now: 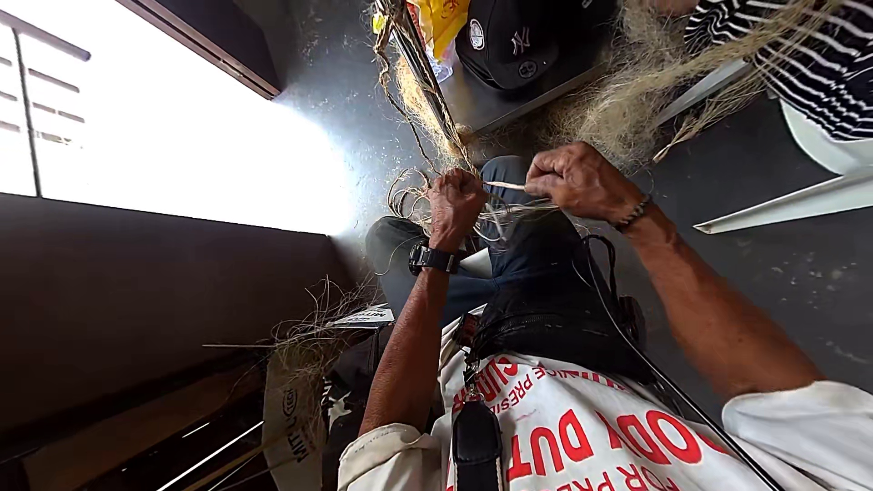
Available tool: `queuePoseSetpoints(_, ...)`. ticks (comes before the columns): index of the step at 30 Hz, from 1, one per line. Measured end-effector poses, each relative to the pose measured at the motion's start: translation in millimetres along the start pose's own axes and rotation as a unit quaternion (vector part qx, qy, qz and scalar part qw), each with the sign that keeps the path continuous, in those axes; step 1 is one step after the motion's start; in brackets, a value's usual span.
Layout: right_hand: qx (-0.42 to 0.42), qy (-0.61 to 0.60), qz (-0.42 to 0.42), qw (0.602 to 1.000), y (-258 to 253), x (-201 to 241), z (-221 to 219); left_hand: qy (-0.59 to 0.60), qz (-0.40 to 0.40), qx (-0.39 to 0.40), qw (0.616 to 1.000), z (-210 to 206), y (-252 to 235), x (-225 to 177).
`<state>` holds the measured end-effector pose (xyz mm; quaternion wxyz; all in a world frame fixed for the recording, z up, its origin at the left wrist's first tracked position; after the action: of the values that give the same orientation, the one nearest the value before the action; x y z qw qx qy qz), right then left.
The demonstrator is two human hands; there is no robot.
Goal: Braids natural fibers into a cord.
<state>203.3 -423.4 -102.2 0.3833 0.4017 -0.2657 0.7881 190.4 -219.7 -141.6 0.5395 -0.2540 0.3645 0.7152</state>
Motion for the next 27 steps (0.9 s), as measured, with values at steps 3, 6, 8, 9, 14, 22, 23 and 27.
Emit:
queuePoseSetpoints(3,-0.007,0.03,0.06,0.998,43.0,18.9,-6.7,0.242,0.107,0.007,0.964,-15.4,8.4,2.5)
queuePoseSetpoints(6,-0.006,0.024,0.071,0.997,75.9,-2.5,-18.7,0.469,0.153,0.037,0.869,-28.7,22.3,-5.9)
queuePoseSetpoints(8,-0.023,-0.015,0.017,0.999,100.7,-30.6,-14.3,0.485,0.126,0.029,0.865,-29.7,25.6,-7.3)
queuePoseSetpoints(9,-0.042,-0.03,-0.017,0.999,113.1,-42.8,-8.8,0.456,0.102,0.014,0.884,-27.6,25.4,-6.2)
queuePoseSetpoints(14,-0.135,-0.062,-0.073,0.986,153.4,-57.7,32.8,0.127,-0.064,-0.055,0.988,-9.0,18.1,-10.3)
queuePoseSetpoints(22,-0.159,-0.104,0.017,0.982,169.6,-6.3,87.7,0.087,-0.074,-0.094,0.989,-10.8,18.8,-11.1)
queuePoseSetpoints(23,-0.133,-0.097,0.038,0.986,169.4,4.3,85.2,0.151,-0.032,-0.072,0.985,-17.3,18.2,-9.2)
queuePoseSetpoints(27,0.025,-0.114,0.075,0.99,167.4,20.0,48.0,0.465,0.123,0.0,0.877,-44.5,23.0,-9.7)
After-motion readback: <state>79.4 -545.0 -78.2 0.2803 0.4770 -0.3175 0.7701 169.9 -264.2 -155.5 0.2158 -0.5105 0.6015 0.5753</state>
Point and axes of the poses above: each hand's wrist, its own y-axis away from the middle knuckle, its own z-axis out of the back of the hand, x = y × z, the point moved 6 cm from there along -y, towards the middle knuckle, and after that the axes turned 4 degrees about z, right-handed, at the moved point
